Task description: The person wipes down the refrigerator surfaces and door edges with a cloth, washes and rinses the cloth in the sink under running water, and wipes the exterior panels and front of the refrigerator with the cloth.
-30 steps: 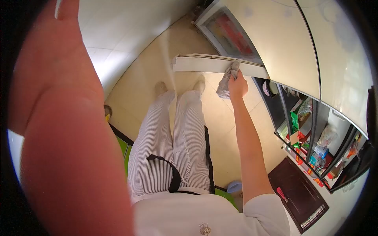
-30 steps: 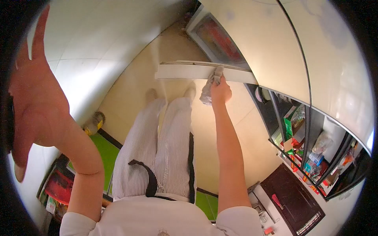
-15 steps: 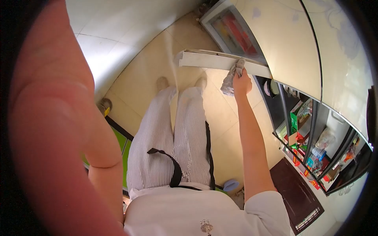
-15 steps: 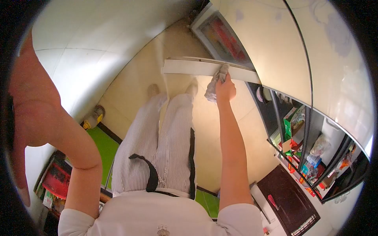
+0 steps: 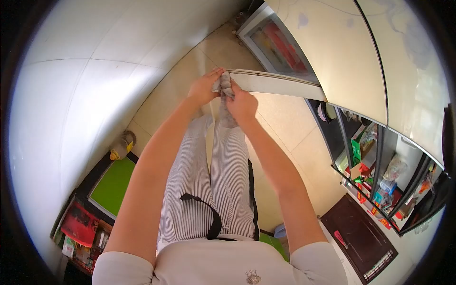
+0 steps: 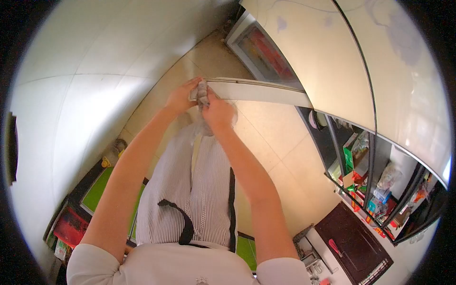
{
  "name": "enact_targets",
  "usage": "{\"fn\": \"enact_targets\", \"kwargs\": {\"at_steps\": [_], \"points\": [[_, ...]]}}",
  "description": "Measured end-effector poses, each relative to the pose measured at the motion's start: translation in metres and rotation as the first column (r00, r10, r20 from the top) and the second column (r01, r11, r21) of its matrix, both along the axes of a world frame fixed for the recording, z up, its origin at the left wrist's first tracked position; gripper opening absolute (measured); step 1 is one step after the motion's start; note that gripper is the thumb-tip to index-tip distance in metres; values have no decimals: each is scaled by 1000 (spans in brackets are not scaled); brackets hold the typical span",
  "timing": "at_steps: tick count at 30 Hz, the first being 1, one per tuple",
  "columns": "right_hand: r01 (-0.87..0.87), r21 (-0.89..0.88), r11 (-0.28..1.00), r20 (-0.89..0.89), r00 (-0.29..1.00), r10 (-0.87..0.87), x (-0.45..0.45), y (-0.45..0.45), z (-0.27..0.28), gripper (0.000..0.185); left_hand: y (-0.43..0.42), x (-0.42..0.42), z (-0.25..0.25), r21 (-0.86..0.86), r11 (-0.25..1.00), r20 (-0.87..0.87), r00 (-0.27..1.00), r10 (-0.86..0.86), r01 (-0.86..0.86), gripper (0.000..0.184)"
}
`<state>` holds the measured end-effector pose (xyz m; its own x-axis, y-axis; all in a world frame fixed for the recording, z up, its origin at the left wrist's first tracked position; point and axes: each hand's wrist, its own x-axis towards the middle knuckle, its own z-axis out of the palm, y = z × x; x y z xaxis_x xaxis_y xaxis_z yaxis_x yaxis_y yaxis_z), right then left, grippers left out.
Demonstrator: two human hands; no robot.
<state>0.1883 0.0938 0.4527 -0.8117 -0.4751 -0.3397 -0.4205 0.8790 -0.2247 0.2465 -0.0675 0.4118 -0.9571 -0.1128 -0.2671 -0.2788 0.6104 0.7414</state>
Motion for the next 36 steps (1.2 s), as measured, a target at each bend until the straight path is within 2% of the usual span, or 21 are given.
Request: {"fn": "enact_targets", "kwargs": {"at_steps": [1, 3, 4, 7, 9, 11, 12, 16, 19, 22, 23, 24, 25, 27, 30, 31, 33, 34, 36], "points": [[-50, 11, 999, 5, 999, 50, -4, 3, -1, 57, 4, -2, -3, 38, 999, 79, 997, 27, -30, 80], [7, 93, 996, -45, 999, -3, -30, 27, -4, 50, 4, -3, -8, 11, 1000, 18, 1000, 25, -25, 79], [127, 139, 982, 8, 992, -129, -45, 36, 2, 48, 3, -3, -9, -4, 1000, -14, 1000, 25, -25, 79], [371, 54, 927, -136, 923, -361, -61, 43, -3, 47, -2, -6, -14, 95, 995, 28, 1000, 6, -9, 74], [424, 75, 903, -142, 901, -411, -42, 22, -7, 47, 9, -1, -16, 42, 997, -1, 997, 71, -71, 74], [359, 0, 933, -11, 933, -359, -17, -8, -4, 51, 9, -3, -19, 19, 993, 1, 994, 113, -113, 74], [247, -23, 969, -25, 968, -248, -5, -23, -5, 51, 8, 0, -22, 33, 993, 33, 993, 113, -114, 75], [102, -29, 994, 40, 994, -101, -3, -33, -3, 48, 7, 6, -6, 60, 993, 65, 993, 97, -101, 79], [10, 111, 994, 30, 999, -13, -45, 16, 0, 46, 10, 15, -30, -137, 988, -162, 985, 54, -77, 81], [348, 231, 908, -161, 935, -317, -98, 87, -6, 43, 13, 16, -9, -55, 993, 115, 987, 110, -104, 82], [386, 178, 905, -133, 921, -366, -113, 109, 1, 43, 12, 14, -5, -24, 993, 154, 981, 118, -115, 82], [426, 243, 872, -170, 903, -394, -129, 126, 2, 41, 13, 13, -2, 10, 992, 195, 973, 122, -126, 82], [386, 251, 888, -190, 919, -346, -136, 132, 10, 37, 14, 15, -1, 44, 989, 236, 964, 125, -139, 82], [332, 377, 864, -243, 936, -254, -136, 118, 18, 31, 15, 17, -2, 70, 987, 230, 965, 128, -148, 81], [164, 273, 948, -189, 975, -115, -119, 81, 4, 27, 20, 21, -9, 56, 982, 164, 972, 169, -180, 81], [85, 349, 933, -40, 996, -76, -105, 48, 10, 35, 23, 24, -11, 44, 980, 134, 973, 186, -193, 81], [-94, 136, 986, 31, 995, 91, -65, -9, 4, 26, 22, 26, -12, 33, 982, 105, 977, 184, -188, 79], [-171, 177, 969, 41, 985, 166, -48, -38, -16, 24, 20, 28, -12, 23, 982, 89, 978, 186, -189, 78], [-276, 133, 952, 155, 954, 255, -19, -82, -2, 23, 13, 28, -18, -16, 997, 372, 926, 73, -72, 73]]}}
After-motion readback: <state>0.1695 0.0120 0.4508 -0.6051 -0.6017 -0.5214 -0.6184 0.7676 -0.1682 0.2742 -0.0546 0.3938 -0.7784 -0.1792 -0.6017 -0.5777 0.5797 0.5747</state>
